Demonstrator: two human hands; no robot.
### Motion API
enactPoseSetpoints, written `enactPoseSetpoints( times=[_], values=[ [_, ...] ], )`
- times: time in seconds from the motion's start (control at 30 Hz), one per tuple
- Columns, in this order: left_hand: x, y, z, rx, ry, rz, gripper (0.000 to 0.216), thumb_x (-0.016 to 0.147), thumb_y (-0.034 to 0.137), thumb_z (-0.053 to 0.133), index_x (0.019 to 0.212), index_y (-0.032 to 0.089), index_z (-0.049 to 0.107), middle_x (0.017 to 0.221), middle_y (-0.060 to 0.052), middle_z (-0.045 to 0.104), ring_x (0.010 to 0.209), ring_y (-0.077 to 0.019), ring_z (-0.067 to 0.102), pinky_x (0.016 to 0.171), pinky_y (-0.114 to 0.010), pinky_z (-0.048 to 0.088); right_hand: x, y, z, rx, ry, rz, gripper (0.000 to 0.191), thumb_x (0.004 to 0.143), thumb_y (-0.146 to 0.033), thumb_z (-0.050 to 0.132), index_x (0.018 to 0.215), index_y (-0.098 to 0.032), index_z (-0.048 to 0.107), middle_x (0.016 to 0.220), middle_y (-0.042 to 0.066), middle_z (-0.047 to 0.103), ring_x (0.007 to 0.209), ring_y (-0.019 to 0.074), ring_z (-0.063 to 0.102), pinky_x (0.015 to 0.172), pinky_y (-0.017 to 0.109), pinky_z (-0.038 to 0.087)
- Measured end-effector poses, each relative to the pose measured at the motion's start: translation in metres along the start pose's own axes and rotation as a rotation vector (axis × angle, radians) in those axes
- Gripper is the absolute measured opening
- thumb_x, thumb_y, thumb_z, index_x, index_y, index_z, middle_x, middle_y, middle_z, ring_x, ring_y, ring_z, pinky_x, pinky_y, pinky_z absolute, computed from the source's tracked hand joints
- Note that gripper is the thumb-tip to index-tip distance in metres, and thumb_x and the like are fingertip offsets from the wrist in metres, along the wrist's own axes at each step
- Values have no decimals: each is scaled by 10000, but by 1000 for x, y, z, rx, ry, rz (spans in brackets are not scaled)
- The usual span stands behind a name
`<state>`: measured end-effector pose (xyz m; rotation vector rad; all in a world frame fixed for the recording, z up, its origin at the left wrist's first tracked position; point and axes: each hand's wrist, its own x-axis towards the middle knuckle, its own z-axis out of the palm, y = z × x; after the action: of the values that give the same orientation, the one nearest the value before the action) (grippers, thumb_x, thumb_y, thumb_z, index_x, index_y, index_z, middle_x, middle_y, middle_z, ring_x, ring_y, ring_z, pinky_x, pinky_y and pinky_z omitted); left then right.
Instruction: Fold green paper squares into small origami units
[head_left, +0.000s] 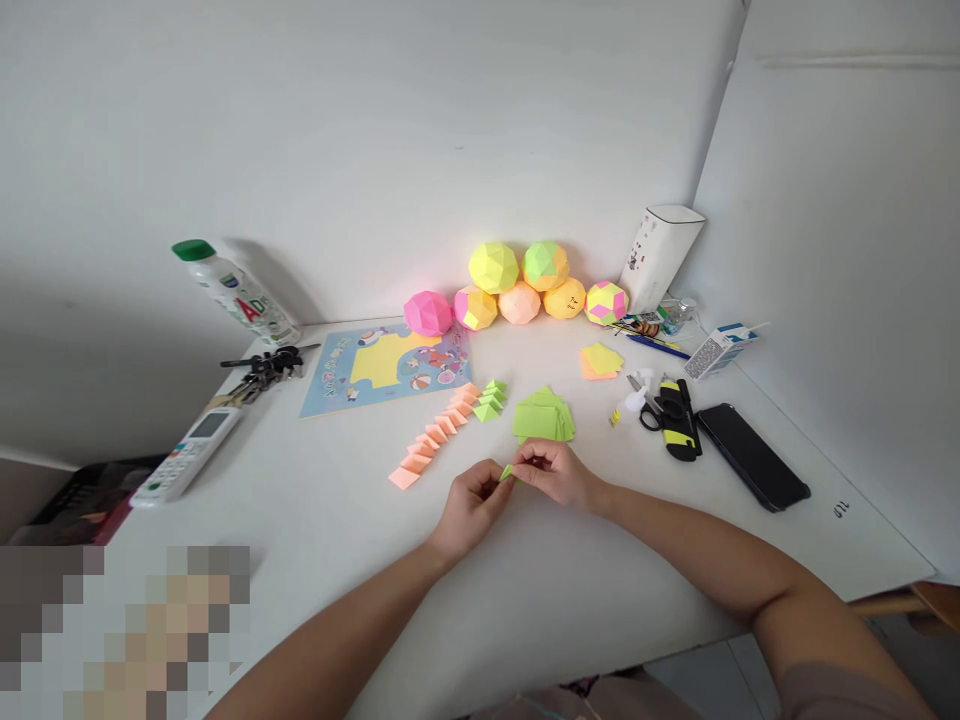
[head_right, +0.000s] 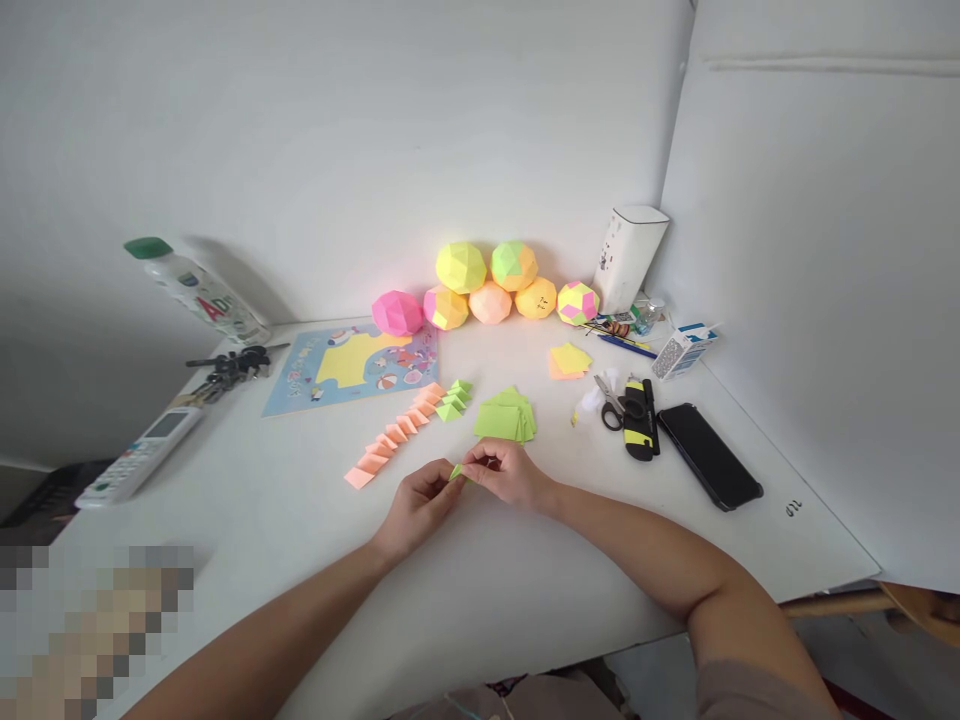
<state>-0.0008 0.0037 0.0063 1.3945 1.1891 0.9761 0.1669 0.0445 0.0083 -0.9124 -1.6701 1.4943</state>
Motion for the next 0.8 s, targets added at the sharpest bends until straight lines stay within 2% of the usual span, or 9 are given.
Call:
enactPoseSetpoints(
  times=[0.2,0.3,0.47,0.8],
  values=[
    [1,2,0,-61,42,7,343,794,456,573,635,155,533,555,46,400,497,-73,326,455,-205,280,-1,-6,0,-25,-48,51,215,806,-348,577,882,-149,603,711,1,549,588,100,474,539,223,401],
    [1,6,0,-86,63,-6,348,777,468,591,618,162,545,534,49,398,476,-72,329,437,-204,286,-1,-7,1,-49,-71,50,156,777,-301,592,817,-150,591,675,-9,513,572,94,449,511,209,379],
    [1,8,0,-117,66,-22,350,763,470,607,598,164,563,535,45,404,458,-69,337,421,-204,292,-2,-5,3,-132,-22,42,127,735,-256,598,677,-163,534,593,-32,457,520,88,408,469,206,330],
    [1,-3,-1,1,100,111,268,802,407,588,696,169,653,631,4,486,545,-104,423,515,-229,374,-2,0,0,-71,-49,140,93,733,-242,589,718,-159,550,604,-35,471,512,81,407,462,199,316]
  ],
)
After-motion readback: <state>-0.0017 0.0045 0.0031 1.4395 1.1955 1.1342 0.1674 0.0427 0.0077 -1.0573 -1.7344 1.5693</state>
